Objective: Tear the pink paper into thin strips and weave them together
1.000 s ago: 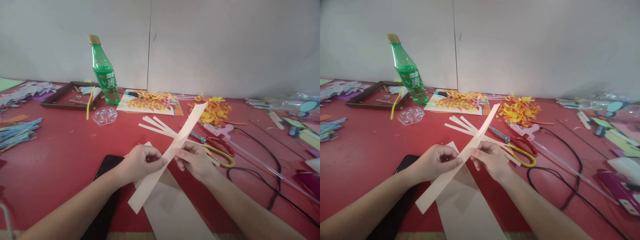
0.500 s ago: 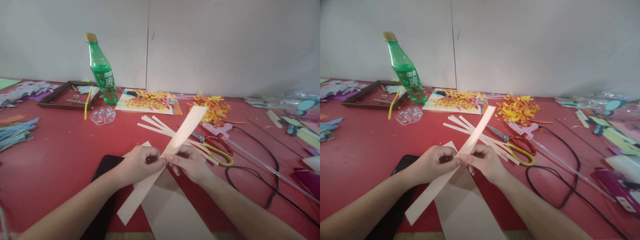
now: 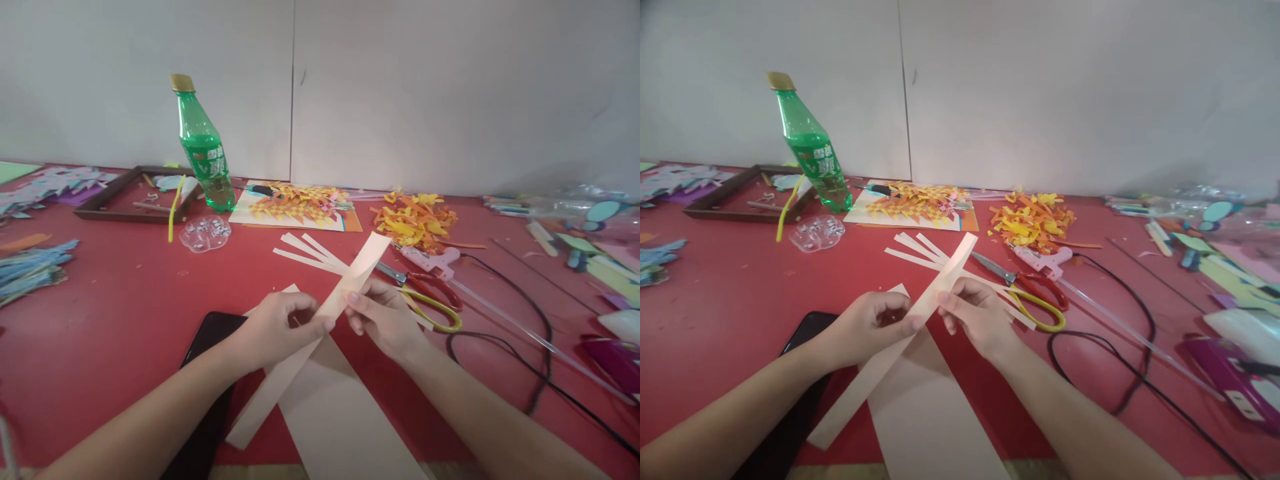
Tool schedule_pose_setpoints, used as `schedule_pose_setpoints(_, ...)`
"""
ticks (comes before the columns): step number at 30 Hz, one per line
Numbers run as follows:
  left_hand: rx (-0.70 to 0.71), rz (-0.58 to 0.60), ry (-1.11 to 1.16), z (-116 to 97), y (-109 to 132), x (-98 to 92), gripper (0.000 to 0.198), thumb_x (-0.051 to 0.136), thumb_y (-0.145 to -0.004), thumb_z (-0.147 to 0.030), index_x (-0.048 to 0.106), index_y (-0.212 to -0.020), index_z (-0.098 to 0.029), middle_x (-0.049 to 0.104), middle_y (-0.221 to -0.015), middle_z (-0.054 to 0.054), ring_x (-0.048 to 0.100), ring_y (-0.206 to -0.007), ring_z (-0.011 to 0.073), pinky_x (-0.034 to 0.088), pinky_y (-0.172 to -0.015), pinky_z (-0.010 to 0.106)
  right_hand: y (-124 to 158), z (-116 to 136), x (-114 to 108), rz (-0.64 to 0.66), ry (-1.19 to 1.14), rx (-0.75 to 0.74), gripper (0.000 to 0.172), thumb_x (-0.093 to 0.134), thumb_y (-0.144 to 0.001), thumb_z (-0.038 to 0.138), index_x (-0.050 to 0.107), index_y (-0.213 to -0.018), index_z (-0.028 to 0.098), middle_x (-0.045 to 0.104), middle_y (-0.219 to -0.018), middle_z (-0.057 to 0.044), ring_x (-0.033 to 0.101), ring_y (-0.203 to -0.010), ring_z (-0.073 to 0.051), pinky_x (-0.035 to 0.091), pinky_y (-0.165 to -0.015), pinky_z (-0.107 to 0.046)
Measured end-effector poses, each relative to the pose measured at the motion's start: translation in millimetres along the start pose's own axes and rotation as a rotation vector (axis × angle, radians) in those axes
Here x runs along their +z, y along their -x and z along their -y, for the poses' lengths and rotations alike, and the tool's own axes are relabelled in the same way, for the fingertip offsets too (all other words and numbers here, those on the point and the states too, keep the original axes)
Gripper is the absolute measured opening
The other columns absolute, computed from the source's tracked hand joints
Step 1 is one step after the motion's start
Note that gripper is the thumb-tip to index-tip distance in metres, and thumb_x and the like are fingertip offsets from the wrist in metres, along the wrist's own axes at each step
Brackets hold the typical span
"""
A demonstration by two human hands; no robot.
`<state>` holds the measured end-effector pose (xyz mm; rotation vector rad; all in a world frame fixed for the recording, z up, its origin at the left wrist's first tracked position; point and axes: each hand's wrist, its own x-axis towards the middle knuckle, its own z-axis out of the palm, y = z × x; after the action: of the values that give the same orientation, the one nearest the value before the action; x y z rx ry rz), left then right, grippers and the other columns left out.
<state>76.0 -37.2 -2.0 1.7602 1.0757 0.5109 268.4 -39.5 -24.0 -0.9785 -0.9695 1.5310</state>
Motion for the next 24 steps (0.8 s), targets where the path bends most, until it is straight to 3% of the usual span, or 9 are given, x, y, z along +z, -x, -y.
schedule_pose_setpoints(7, -0.02, 0.002, -0.002, 3.3, -0.9, 1.7, 0.04, 0.053, -0.084, -0.045, 0.047, -0.057, -0.016, 0.034, -0.056, -0.005, 0.032, -0.055, 0.0089, 0.025, -0.051, 0.022, 4.1, -6.0, -0.9, 0.076, 0.127, 0.021, 0.021, 0.073, -0.074, 0.034, 0.067, -0.067, 0.016, 0.061, -0.055, 0.002, 0.049, -0.039, -0.007, 0.039, -0.037, -0.02)
schedule_pose_setpoints(12, -0.01, 0.022, 0.02, 2.5, -1.4, 1.8, 0.039, 0.056, -0.082, -0.043, 0.043, -0.056, -0.016, 0.032, -0.056, -0.005, 0.03, -0.055, 0.0087, 0.025, -0.05, 0.022, 2.7, -8.2, -3.8, 0.02, 0.169, 0.019, 0.028, 0.072, -0.076, 0.035, 0.061, -0.06, 0.015, 0.051, -0.043, 0.004, 0.04, -0.034, -0.005, 0.027, -0.033, -0.019)
schedule_pose_setpoints(24, -0.017, 0.019, 0.045, 1.9, -0.7, 2.1, 0.041, 0.056, -0.082, -0.043, 0.04, -0.056, -0.016, 0.031, -0.056, -0.006, 0.029, -0.055, 0.008, 0.023, -0.05, 0.021, 1.4, -6.7, -1.3, -0.015, 0.14, 0.043, 0.03, 0.075, -0.071, 0.037, 0.06, -0.057, 0.015, 0.054, -0.044, 0.004, 0.042, -0.032, -0.005, 0.027, -0.031, -0.017)
